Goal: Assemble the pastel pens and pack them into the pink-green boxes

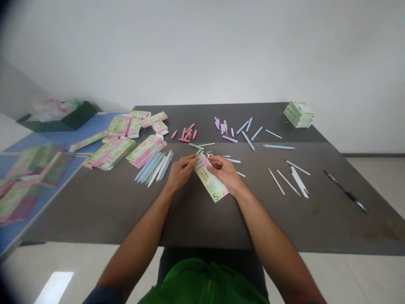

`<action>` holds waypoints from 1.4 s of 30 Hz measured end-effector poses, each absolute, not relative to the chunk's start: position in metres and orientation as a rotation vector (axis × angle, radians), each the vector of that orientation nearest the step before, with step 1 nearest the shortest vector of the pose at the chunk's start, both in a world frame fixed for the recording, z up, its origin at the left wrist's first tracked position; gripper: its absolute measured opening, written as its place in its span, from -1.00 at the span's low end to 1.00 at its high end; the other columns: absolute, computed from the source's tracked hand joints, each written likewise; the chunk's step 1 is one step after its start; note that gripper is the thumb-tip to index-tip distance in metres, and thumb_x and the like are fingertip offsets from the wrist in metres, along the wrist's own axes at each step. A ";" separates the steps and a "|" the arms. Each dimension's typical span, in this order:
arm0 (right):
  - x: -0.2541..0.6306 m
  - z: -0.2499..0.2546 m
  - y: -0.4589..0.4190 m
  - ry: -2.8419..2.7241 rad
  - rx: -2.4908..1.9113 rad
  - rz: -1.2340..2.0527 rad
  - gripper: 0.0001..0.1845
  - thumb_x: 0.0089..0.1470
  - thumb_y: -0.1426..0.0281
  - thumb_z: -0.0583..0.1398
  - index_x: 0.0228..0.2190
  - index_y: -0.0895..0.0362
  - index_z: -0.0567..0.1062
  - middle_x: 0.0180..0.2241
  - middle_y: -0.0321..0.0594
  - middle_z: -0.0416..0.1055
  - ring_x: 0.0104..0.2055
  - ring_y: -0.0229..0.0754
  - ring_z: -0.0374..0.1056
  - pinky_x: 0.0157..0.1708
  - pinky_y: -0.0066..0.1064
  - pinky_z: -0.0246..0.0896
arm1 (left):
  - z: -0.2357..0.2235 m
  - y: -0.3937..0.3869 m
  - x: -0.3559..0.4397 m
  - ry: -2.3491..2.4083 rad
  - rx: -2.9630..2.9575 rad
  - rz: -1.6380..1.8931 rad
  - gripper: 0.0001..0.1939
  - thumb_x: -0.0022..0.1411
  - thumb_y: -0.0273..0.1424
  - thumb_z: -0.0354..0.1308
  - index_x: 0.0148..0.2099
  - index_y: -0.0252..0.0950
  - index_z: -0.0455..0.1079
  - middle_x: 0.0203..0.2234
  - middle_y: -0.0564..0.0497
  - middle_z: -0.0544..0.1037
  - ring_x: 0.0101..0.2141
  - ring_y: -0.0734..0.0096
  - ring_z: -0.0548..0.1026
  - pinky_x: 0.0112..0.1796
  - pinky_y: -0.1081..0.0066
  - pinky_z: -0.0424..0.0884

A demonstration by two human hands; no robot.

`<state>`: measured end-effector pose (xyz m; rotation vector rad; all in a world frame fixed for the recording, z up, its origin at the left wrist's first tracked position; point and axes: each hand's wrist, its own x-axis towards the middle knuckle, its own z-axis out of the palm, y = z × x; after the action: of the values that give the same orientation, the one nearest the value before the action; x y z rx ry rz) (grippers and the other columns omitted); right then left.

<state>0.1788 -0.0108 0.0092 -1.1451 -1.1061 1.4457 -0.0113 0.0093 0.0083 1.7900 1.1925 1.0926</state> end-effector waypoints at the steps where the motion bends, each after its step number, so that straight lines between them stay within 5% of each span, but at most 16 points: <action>1: 0.179 0.009 -0.010 -1.118 -1.154 1.433 -0.58 -0.12 0.28 0.42 -0.17 0.09 0.54 -0.21 -0.17 0.59 -0.25 -0.13 0.49 -0.23 -0.29 0.36 | 0.008 0.009 -0.011 1.178 1.818 1.066 -0.68 0.36 -0.25 0.08 -0.04 -0.23 0.62 0.07 -0.05 0.58 0.11 0.19 0.48 0.15 0.26 0.34; 8: 0.176 0.002 -0.009 -1.273 -1.252 1.342 -0.63 -0.05 0.31 0.37 -0.15 0.10 0.52 -0.19 -0.14 0.58 -0.19 -0.10 0.49 -0.17 -0.24 0.38 | 0.008 0.019 -0.025 1.737 2.020 0.986 -0.65 0.38 -0.36 0.01 0.04 -0.33 0.55 -0.03 -0.15 0.61 0.02 0.16 0.51 0.12 0.22 0.34; 16: 0.176 0.002 -0.010 -1.353 -1.280 1.343 -0.68 0.02 0.36 0.33 -0.13 0.09 0.52 -0.19 -0.16 0.59 -0.22 -0.14 0.50 -0.18 -0.26 0.39 | 0.013 0.026 -0.060 2.442 1.918 0.458 -0.66 0.25 -0.51 0.02 0.02 -0.41 0.48 -0.07 -0.33 0.53 0.01 -0.04 0.46 0.03 0.11 0.35; 22: 0.176 0.002 -0.010 -1.372 -1.276 1.324 -0.68 0.04 0.37 0.32 -0.12 0.09 0.52 -0.17 -0.16 0.59 -0.19 -0.14 0.50 -0.13 -0.24 0.39 | 0.011 0.027 -0.059 2.390 1.832 0.366 -0.70 0.19 -0.55 0.03 -0.04 -0.38 0.45 -0.12 -0.31 0.57 -0.07 -0.03 0.53 -0.11 0.20 0.41; 31: 0.176 0.005 -0.011 -1.383 -1.295 1.316 -0.68 0.03 0.38 0.33 -0.12 0.10 0.52 -0.16 -0.16 0.59 -0.18 -0.14 0.50 -0.11 -0.24 0.38 | 0.006 0.030 -0.056 2.118 1.947 0.398 -0.75 0.25 -0.32 0.08 -0.12 -0.27 0.51 -0.24 -0.15 0.62 -0.18 0.15 0.56 -0.15 0.30 0.41; 42: 0.177 0.006 -0.011 -1.386 -1.285 1.331 -0.69 0.04 0.37 0.33 -0.13 0.08 0.53 -0.14 -0.15 0.59 -0.15 -0.11 0.51 -0.10 -0.21 0.39 | 0.013 0.026 -0.062 1.870 2.151 0.239 -0.59 0.04 -0.62 0.05 -0.18 -0.23 0.64 -0.23 -0.18 0.56 -0.20 0.17 0.54 -0.07 0.29 0.42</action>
<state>0.1771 -0.0107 0.0057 -1.2847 -1.3858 1.3314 -0.0615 0.0262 0.0132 2.1510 1.8699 0.2391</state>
